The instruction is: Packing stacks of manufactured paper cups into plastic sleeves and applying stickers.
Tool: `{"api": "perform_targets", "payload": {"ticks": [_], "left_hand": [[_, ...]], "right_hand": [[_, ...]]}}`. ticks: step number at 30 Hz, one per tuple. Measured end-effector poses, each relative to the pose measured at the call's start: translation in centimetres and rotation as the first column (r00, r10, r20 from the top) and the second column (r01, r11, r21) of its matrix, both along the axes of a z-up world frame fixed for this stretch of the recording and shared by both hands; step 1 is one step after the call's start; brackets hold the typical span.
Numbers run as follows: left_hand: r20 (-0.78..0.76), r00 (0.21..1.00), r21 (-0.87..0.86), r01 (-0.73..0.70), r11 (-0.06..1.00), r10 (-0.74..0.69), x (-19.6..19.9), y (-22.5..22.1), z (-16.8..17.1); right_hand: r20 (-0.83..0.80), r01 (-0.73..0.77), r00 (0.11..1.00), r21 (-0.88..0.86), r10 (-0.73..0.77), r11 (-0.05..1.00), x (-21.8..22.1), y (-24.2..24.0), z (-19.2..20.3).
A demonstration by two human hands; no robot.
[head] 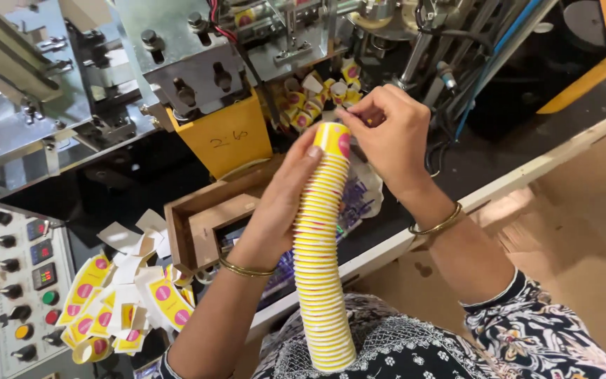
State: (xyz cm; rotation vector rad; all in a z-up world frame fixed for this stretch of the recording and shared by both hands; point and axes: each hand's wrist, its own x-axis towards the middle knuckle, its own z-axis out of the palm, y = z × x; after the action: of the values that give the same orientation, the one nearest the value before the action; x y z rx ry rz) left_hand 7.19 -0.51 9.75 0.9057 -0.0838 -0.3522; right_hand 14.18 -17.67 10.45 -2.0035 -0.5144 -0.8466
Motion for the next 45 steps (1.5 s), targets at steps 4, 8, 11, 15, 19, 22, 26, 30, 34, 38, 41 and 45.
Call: {"api": "perform_targets", "payload": {"ticks": [4, 8, 11, 15, 19, 22, 26, 30, 34, 38, 41, 45], "left_hand": [[-0.032, 0.999, -0.025, -0.001, 1.0, 0.001, 0.0, -1.0, -0.9], [0.047, 0.991, -0.036, -0.122, 0.992, 0.124, -0.7, -1.6, -0.4], [0.052, 0.989, -0.079, -0.135, 0.988, 0.139, -1.1, -2.4, 0.8], [0.072, 0.989, -0.126, -0.119, 0.985, 0.129, -0.6, -3.7, -0.6], [0.146, 0.962, -0.055, -0.224, 0.973, 0.23, -1.0, -5.5, -0.7], [0.117, 0.954, -0.047, -0.273, 0.961, 0.276, -1.3, -6.3, -0.3], [0.139, 0.973, -0.149, -0.165, 0.975, 0.186, -1.6, -7.5, 1.2], [0.11, 0.981, -0.136, -0.144, 0.98, 0.16, -1.2, -8.7, 1.7], [0.316, 0.853, 0.249, -0.496, 0.832, 0.414, -1.6, -9.6, 1.2], [0.173, 0.933, -0.013, -0.317, 0.948, 0.315, -2.0, -9.4, 1.4], [0.156, 0.943, -0.075, -0.285, 0.956, 0.293, -2.1, -9.6, 1.7], [0.157, 0.952, -0.099, -0.25, 0.963, 0.263, -2.3, -9.7, 2.1]], "right_hand": [[-0.205, -0.207, 0.928, 0.41, 0.311, 0.888, 0.2, -0.1, -0.7], [-0.019, -0.213, 0.975, 0.205, 0.221, 0.955, -2.1, -0.5, -0.3], [-0.034, -0.286, 0.949, 0.336, 0.315, 0.897, -2.5, -0.7, -0.9], [0.036, -0.485, 0.816, 0.588, 0.578, 0.648, -0.4, -1.9, -2.1], [0.129, -0.266, 0.963, 0.339, 0.236, 0.902, 0.6, -4.3, -1.4], [0.184, -0.444, 0.891, 0.547, 0.415, 0.71, 2.2, -5.6, -1.9], [0.105, -0.446, 0.876, 0.553, 0.472, 0.704, 2.8, -5.6, -2.2], [0.106, -0.531, 0.778, 0.638, 0.619, 0.558, 2.7, -5.4, -1.4], [0.178, -0.137, 0.98, 0.298, 0.085, 0.945, 2.9, -6.1, 0.7], [0.11, -0.17, 0.984, 0.381, 0.138, 0.909, 4.6, -6.7, 0.3], [0.14, -0.219, 0.974, 0.363, 0.179, 0.906, 4.8, -6.5, 0.1], [0.222, -0.266, 0.952, 0.26, 0.211, 0.928, 4.2, -5.7, 0.2]]}}
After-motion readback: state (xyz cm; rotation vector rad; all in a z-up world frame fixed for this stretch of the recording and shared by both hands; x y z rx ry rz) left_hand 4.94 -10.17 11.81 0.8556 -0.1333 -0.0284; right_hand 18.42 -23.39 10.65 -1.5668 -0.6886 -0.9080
